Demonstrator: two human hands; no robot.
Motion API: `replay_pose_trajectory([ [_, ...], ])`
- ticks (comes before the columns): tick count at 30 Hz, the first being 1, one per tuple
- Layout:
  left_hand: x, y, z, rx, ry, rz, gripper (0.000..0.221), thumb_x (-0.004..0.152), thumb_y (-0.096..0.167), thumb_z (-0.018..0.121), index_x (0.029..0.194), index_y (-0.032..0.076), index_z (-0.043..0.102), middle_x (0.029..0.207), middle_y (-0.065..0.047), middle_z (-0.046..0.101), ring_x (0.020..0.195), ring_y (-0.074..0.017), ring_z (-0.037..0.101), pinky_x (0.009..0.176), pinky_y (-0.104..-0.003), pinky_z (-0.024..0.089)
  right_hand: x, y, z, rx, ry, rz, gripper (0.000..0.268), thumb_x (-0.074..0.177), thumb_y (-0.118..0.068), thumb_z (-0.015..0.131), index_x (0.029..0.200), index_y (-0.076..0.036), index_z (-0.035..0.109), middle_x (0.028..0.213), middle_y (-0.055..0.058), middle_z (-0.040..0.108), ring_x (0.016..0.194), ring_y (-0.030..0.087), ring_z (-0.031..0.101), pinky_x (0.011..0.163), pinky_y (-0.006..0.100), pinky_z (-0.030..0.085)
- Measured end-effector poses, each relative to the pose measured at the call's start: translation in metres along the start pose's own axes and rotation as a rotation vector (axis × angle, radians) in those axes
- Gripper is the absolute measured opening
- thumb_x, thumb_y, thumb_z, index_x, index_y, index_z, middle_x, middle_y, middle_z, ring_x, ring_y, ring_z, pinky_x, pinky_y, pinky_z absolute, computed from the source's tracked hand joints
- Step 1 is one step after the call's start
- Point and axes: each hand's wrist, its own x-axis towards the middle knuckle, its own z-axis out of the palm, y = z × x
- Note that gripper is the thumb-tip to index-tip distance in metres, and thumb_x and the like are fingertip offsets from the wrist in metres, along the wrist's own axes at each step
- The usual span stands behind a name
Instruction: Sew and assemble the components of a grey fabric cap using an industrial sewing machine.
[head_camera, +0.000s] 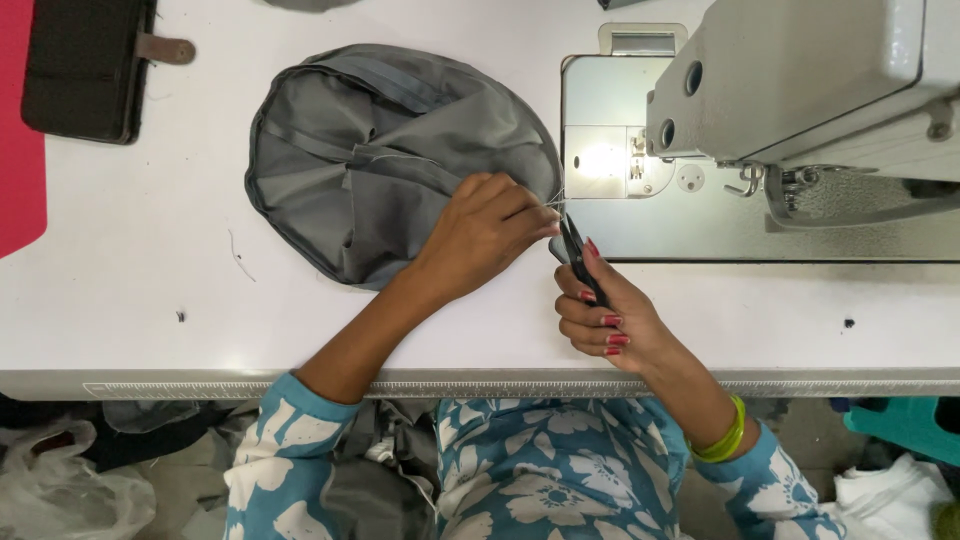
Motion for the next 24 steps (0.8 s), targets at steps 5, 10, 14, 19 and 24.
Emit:
replay_pose_trajectory([
  [5,0.0,0.002,0.001,-0.008,-0.019,0.021,0.012,0.091,0.018,0.08,0.1,0.011,0.075,0.098,0.003,0.066,0.098,-0.0171,0.059,0.09,-0.035,0.043,0.009,-0.001,0.003,-0.034,0.011,-0.056,0.052,0.11,-0.055,0.035,0.079,-0.014,0.042,0.053,-0.008,0.03,0.04,0.003,0.027,0.033,0.019,0.021],
  [10,-0.008,0.003,0.006,0.046,-0.058,0.061,0.017,0.089,0.013,0.075,0.106,0.012,0.074,0.101,0.003,0.066,0.102,-0.0169,0.059,0.094,-0.036,0.043,0.002,-0.008,0.011,-0.131,0.028,-0.176,0.052,0.11,-0.056,0.035,0.079,-0.014,0.042,0.054,-0.007,0.031,0.04,0.004,0.028,0.034,0.02,0.022],
  [14,-0.015,0.004,0.012,0.192,-0.208,0.211,0.028,0.086,0.013,0.073,0.114,0.011,0.07,0.101,0.0,0.065,0.104,-0.0184,0.06,0.1,-0.036,0.046,-0.028,-0.026,0.037,-0.308,-0.05,-0.461,0.053,0.11,-0.057,0.042,0.08,-0.013,0.043,0.055,-0.006,0.037,0.041,0.005,0.031,0.036,0.019,0.025],
  [19,-0.001,0.002,-0.001,-0.064,-0.142,-0.008,0.032,0.092,0.017,0.075,0.123,0.011,0.071,0.091,-0.003,0.064,0.091,-0.021,0.06,0.092,-0.039,0.043,-0.06,-0.003,0.006,-0.736,0.128,-0.449,0.051,0.103,-0.056,0.057,0.083,-0.011,0.048,0.06,-0.005,0.042,0.047,0.003,0.035,0.04,0.018,0.029],
  [24,0.004,-0.005,-0.044,-0.123,-0.083,-0.245,0.033,0.091,0.007,0.066,0.124,0.008,0.071,0.093,-0.006,0.071,0.087,-0.0216,0.066,0.1,-0.04,0.047,-0.098,-0.003,-0.034,-1.35,0.7,-0.54,0.026,0.1,-0.029,0.068,0.094,-0.006,0.059,0.065,-0.002,0.046,0.055,0.005,0.039,0.047,0.021,0.033],
])
